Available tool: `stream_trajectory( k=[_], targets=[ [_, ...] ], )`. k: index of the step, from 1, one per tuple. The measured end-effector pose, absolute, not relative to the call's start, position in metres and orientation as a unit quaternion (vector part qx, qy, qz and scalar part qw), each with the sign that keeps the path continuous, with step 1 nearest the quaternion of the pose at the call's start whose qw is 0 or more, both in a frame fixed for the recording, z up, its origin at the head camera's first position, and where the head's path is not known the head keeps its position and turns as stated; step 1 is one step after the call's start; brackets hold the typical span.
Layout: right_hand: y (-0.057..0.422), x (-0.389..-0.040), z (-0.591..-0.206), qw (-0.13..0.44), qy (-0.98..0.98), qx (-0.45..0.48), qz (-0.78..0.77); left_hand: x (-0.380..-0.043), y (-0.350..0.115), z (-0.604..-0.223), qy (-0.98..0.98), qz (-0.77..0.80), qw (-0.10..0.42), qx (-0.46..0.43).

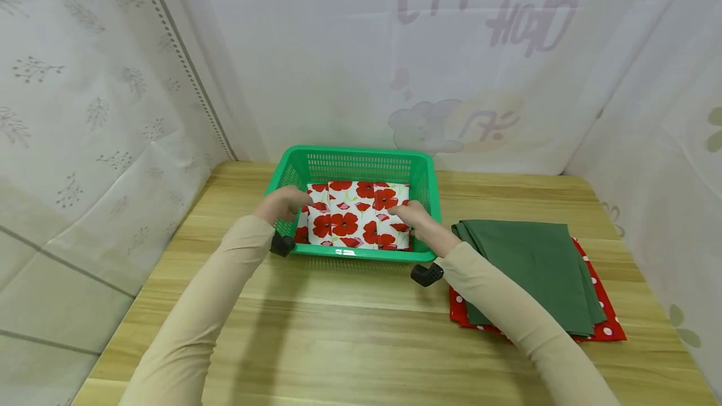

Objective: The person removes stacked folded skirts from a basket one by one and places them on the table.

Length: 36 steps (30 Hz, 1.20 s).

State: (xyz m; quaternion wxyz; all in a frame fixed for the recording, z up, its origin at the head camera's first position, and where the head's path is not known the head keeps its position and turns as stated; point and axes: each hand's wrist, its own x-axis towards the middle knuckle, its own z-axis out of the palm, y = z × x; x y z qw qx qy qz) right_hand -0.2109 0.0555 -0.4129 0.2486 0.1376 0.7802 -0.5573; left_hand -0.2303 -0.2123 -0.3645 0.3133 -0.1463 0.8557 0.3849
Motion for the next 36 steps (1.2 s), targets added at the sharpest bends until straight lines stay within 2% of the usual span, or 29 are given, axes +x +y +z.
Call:
stream_trajectory(
  k=[7, 16, 21, 28, 31, 36],
  targets=[
    [0.053, -0.214, -0.416, 0.242, 0.784, 0.153, -0.55, -0.246, -0.211, -0.37, 0.856, 0.38, 0.302, -0.177],
    [0.054, -0.218, -0.417, 0.245, 0.761, 0.162, -0.578, -0.256, -0.214, -0.382, 0.826, 0.388, 0.354, -0.204],
    [0.054, -0.218, -0.417, 0.245, 0.755, 0.173, -0.584, -0.254, -0.211, -0.385, 0.809, 0.408, 0.357, -0.225],
    [0.054, -0.222, -0.417, 0.261, 0.734, 0.178, -0.602, -0.253, -0.214, -0.393, 0.818, 0.394, 0.376, -0.186],
    [0.054, -0.222, -0.416, 0.269, 0.734, 0.176, -0.598, -0.266, -0.221, -0.412, 0.822, 0.381, 0.39, -0.165],
    [0.053, -0.221, -0.417, 0.278, 0.74, 0.169, -0.589, -0.311, -0.247, -0.475, 0.833, 0.365, 0.391, -0.142]
  ],
)
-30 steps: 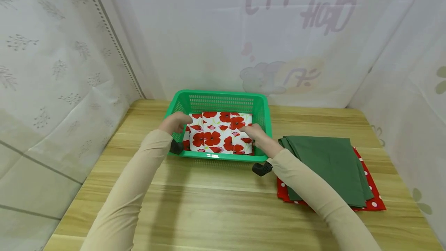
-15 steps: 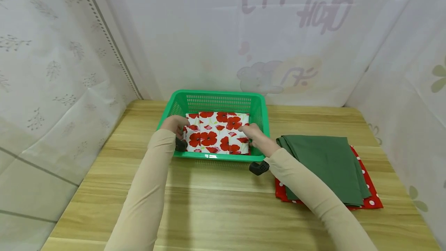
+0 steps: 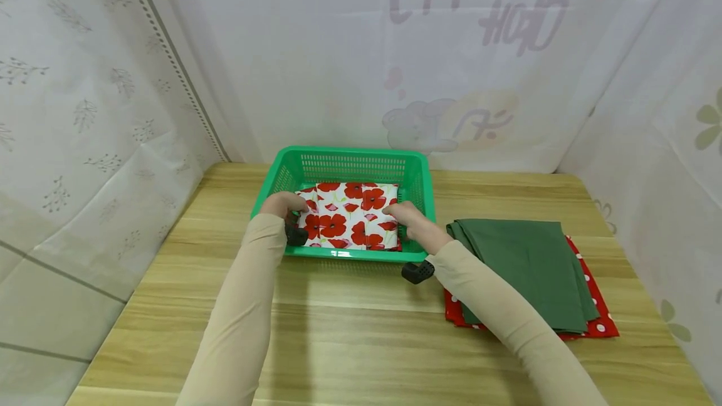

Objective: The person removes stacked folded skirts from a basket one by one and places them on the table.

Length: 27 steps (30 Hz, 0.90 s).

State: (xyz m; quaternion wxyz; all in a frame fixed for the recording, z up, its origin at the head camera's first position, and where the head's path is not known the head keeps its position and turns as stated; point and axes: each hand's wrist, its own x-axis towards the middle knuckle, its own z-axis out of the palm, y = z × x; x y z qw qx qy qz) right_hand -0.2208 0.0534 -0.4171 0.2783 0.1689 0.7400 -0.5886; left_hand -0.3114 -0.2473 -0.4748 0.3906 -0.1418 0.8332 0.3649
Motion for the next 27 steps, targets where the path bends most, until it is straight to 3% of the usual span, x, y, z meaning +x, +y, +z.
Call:
stream_trajectory(
  k=[4, 13, 18, 25, 26, 27],
  targets=[
    [0.052, -0.221, -0.419, 0.277, 0.742, 0.171, -0.586, -0.332, -0.262, -0.506, 0.824, 0.376, 0.396, -0.152],
    [0.05, -0.219, -0.419, 0.292, 0.741, 0.172, -0.58, -0.334, -0.268, -0.508, 0.777, 0.427, 0.423, -0.187],
    [0.05, -0.22, -0.422, 0.304, 0.746, 0.159, -0.571, -0.344, -0.278, -0.529, 0.775, 0.446, 0.416, -0.165],
    [0.047, -0.221, -0.427, 0.332, 0.725, 0.143, -0.587, -0.337, -0.269, -0.512, 0.784, 0.439, 0.402, -0.177],
    [0.047, -0.222, -0.427, 0.334, 0.722, 0.139, -0.589, -0.347, -0.276, -0.528, 0.783, 0.444, 0.401, -0.172],
    [0.047, -0.222, -0.428, 0.334, 0.722, 0.135, -0.59, -0.333, -0.266, -0.509, 0.786, 0.442, 0.392, -0.185]
  ],
)
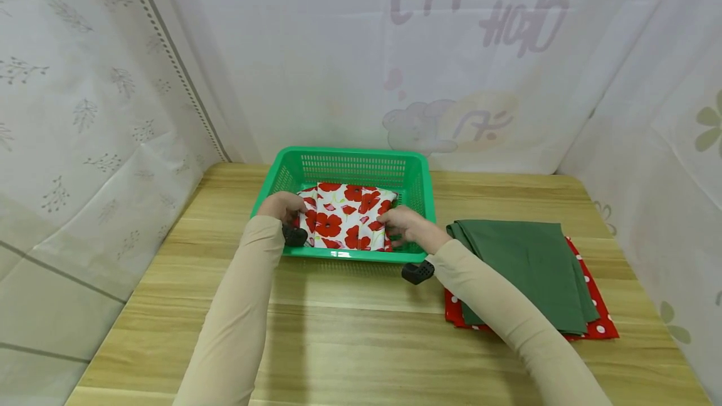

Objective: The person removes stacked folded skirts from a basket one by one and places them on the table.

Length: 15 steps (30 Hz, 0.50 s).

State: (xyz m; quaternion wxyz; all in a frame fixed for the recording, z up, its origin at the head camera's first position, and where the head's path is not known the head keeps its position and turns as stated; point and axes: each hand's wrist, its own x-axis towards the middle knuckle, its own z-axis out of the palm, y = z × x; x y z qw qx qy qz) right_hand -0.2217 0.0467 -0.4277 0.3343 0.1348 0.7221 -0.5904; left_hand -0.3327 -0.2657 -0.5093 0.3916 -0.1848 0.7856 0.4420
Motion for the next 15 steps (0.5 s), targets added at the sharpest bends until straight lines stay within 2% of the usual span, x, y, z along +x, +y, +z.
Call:
stream_trajectory(
  k=[4, 6, 11, 13, 15],
  targets=[
    [0.046, -0.221, -0.428, 0.322, 0.722, 0.119, -0.601, -0.298, -0.243, -0.464, 0.787, 0.449, 0.37, -0.205],
    [0.047, -0.221, -0.428, 0.313, 0.721, 0.114, -0.607, -0.287, -0.236, -0.445, 0.78, 0.458, 0.375, -0.203],
    [0.047, -0.219, -0.426, 0.303, 0.723, 0.097, -0.614, -0.345, -0.274, -0.519, 0.764, 0.492, 0.379, -0.177],
    [0.048, -0.219, -0.426, 0.299, 0.722, 0.094, -0.617, -0.344, -0.272, -0.517, 0.767, 0.498, 0.366, -0.17],
    [0.048, -0.219, -0.425, 0.294, 0.719, 0.093, -0.622, -0.328, -0.261, -0.491, 0.774, 0.496, 0.351, -0.175]
  ],
)
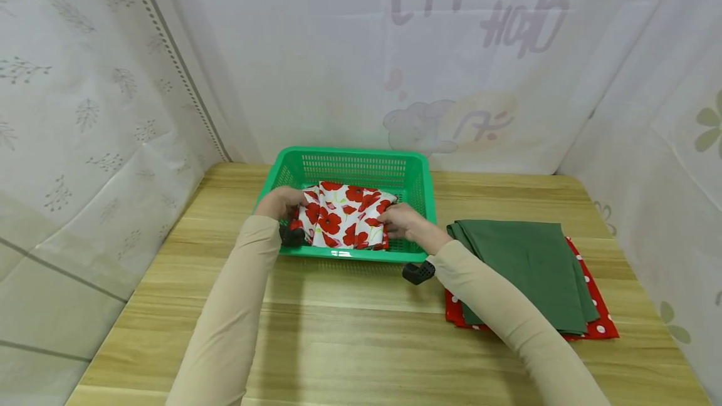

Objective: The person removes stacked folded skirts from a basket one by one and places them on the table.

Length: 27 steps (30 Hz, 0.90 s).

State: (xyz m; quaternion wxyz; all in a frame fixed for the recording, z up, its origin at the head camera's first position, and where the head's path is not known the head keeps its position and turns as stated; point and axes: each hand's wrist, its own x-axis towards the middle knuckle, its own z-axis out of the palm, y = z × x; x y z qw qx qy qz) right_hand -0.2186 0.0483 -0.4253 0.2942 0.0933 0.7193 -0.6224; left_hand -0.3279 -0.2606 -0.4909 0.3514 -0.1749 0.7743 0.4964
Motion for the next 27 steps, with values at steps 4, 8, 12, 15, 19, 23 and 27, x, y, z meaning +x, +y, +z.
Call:
stream_trajectory(
  k=[4, 8, 12, 15, 19, 23, 27],
  targets=[
    [0.049, -0.218, -0.423, 0.289, 0.709, 0.099, -0.636, -0.282, -0.231, -0.424, 0.794, 0.487, 0.318, -0.175],
    [0.052, -0.219, -0.419, 0.288, 0.699, 0.096, -0.648, -0.255, -0.216, -0.383, 0.805, 0.486, 0.299, -0.165],
    [0.057, -0.219, -0.412, 0.285, 0.693, 0.076, -0.658, -0.247, -0.212, -0.366, 0.804, 0.497, 0.29, -0.152],
    [0.062, -0.218, -0.404, 0.282, 0.686, 0.058, -0.668, -0.244, -0.211, -0.358, 0.803, 0.508, 0.281, -0.136],
    [0.069, -0.216, -0.392, 0.28, 0.672, 0.037, -0.685, -0.24, -0.209, -0.35, 0.805, 0.517, 0.267, -0.116],
    [0.077, -0.214, -0.384, 0.28, 0.664, 0.017, -0.693, -0.238, -0.206, -0.346, 0.803, 0.528, 0.255, -0.111],
    [0.086, -0.213, -0.378, 0.281, 0.662, 0.003, -0.695, -0.238, -0.202, -0.343, 0.795, 0.541, 0.254, -0.103]
  ],
)
